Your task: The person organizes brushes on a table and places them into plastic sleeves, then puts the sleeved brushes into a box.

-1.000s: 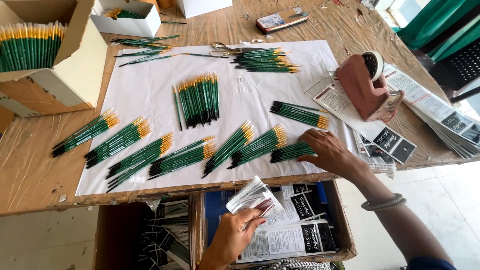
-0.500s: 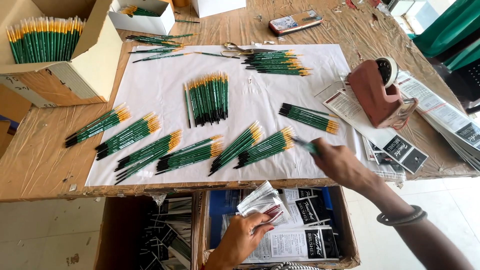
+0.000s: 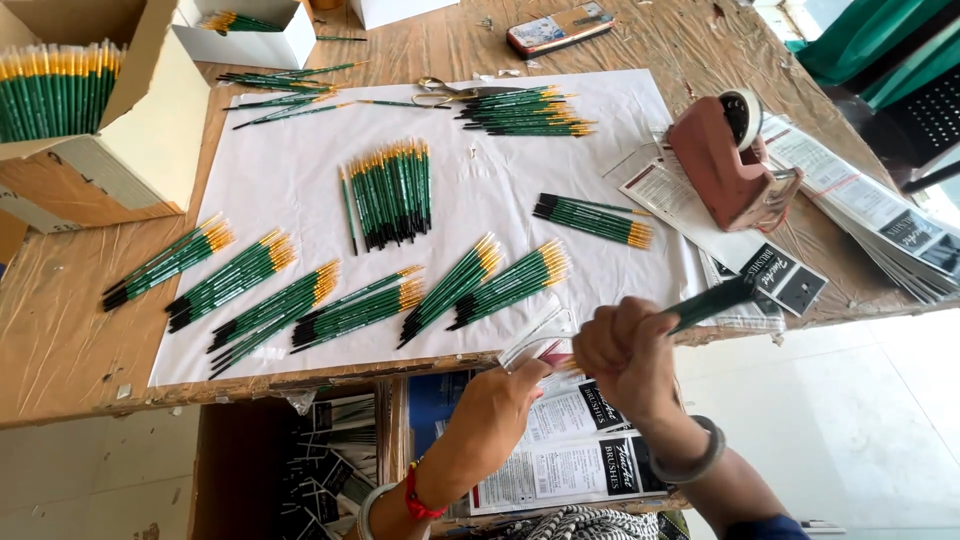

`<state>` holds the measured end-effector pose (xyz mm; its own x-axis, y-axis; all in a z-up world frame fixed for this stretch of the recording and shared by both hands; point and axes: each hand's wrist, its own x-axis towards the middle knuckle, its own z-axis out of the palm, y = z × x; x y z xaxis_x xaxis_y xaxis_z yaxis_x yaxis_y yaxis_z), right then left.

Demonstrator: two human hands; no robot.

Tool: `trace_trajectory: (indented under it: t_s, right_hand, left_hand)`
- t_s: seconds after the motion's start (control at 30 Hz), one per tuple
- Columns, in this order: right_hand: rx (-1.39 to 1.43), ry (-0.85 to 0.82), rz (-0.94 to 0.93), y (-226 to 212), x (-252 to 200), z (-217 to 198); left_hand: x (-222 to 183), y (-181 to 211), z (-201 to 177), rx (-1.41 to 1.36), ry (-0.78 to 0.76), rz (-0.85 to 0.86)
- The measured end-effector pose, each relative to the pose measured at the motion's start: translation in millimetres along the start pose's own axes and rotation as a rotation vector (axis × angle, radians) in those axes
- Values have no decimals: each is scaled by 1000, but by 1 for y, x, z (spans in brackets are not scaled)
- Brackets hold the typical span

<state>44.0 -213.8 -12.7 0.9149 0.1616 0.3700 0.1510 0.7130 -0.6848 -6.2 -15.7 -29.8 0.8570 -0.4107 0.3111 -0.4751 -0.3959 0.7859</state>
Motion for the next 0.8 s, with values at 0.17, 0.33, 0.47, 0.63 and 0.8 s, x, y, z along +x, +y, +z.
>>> trace_trajectory:
  t_s: [0.17,0.33,0.47,0.63,0.8]
  right_hand:
    - [-791,-282,-213,0,13,40]
    - [-561,-98,229,-14,24,33]
    - [-619,-194,-155,-53,27,64]
    - [-1015,-245,-114,-45,-13,33]
    - [-1359,-371,-374,-28,-51,16]
  left_hand:
    - [9,4,-1,228,-115,-47]
    - [6,12,-7,160,-1,-12]
    - [2,25,-3,138,30,17]
    - [-4,35,-1,86,-38,13]
    - [-6,42,-2,24,15,106]
